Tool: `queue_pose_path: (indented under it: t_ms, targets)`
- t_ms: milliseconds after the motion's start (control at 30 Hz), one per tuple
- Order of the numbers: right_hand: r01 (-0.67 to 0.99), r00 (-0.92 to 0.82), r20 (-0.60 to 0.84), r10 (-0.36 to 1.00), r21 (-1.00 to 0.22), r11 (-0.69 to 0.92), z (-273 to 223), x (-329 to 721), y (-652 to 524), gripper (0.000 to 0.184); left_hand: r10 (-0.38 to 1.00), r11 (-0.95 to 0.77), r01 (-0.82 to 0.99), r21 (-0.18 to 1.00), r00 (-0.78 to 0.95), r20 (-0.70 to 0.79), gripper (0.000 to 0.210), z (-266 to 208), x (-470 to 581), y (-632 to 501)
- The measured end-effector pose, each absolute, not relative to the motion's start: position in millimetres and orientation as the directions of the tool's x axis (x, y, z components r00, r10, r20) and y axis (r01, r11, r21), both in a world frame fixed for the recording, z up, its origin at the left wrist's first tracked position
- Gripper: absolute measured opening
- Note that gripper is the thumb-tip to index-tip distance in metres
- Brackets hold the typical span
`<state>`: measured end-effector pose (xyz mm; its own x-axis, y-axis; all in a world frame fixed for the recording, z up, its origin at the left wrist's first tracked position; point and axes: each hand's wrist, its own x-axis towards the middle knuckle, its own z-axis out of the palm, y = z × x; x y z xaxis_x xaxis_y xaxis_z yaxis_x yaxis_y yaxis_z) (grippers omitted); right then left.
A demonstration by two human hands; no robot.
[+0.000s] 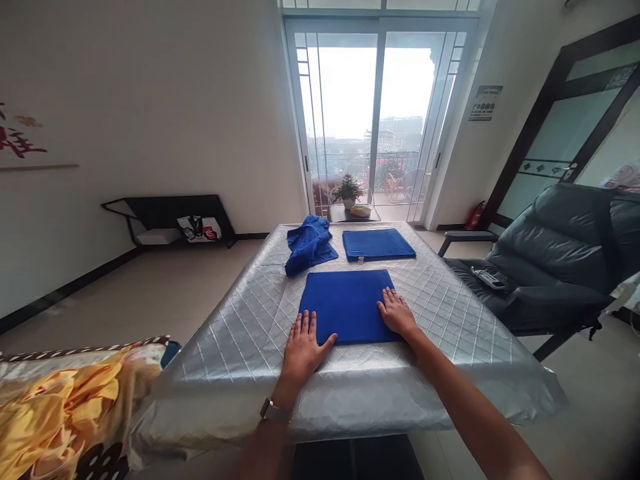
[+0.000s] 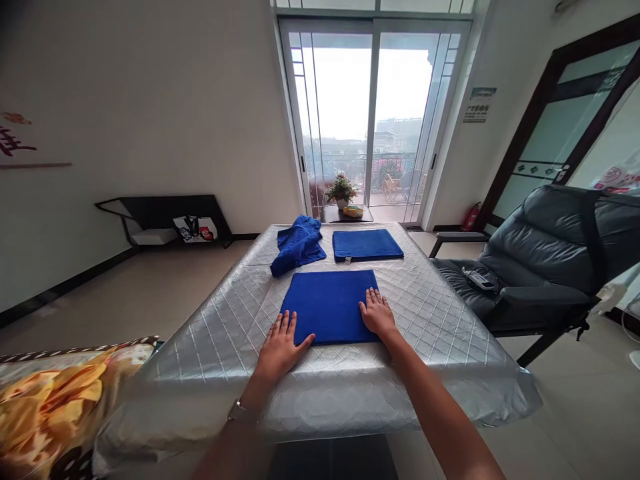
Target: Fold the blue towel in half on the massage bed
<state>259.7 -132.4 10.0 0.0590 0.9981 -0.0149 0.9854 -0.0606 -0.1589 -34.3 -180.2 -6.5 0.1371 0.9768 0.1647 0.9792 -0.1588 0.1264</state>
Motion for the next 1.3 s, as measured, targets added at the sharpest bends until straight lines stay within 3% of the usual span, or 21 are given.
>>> queue_pose_path:
  t_ms: [133, 267, 600, 767, 1000, 1167, 1300]
  targets:
    - [0.984, 0.059, 0.000, 0.998, -0.166, -0.058, 9.4, 259.4, -133.4, 0.068, 0.950, -0.182, 0.980, 0.085, 0.153, 0.273, 0.094, 0.5, -34.6, -183.9]
    - [0.983, 0.058, 0.012, 0.998, -0.173, -0.055, 7.1, 258.9, -131.9, 0.068, 0.855, -0.287, 0.958, 0.020, 0.247, 0.456, 0.072, 14.5, -21.6, -191.3]
    - [0.990, -0.007, 0.032, 0.999, -0.140, 0.011, 3.3, 265.1, -136.2, 0.065, 0.760, -0.638, 0.758, 0.133, 0.593, 0.266, 0.069, 34.7, 129.5, -138.3]
    - [0.985, 0.005, 0.039, 0.999, -0.175, 0.002, 5.6, 264.6, -137.3, 0.065, 0.835, -0.550, 0.812, 0.194, 0.528, 0.156, 0.076, 13.1, 133.9, -115.7]
    - [0.976, 0.053, 0.034, 0.998, -0.213, -0.045, 13.4, 257.4, -137.5, 0.068, 0.939, -0.345, 0.929, 0.135, 0.340, 0.057, 0.084, 8.6, 38.9, -103.0]
    - [0.979, 0.054, 0.055, 0.997, -0.198, -0.042, 9.9, 258.7, -136.9, 0.067, 0.983, -0.170, 0.984, 0.057, 0.165, 0.076, 0.082, 6.6, -29.4, -99.9]
    - [0.981, 0.057, 0.045, 0.997, -0.189, -0.047, 2.3, 259.8, -131.1, 0.068, 0.984, -0.147, 0.988, 0.054, 0.140, 0.113, 0.081, -7.7, -51.0, -93.9]
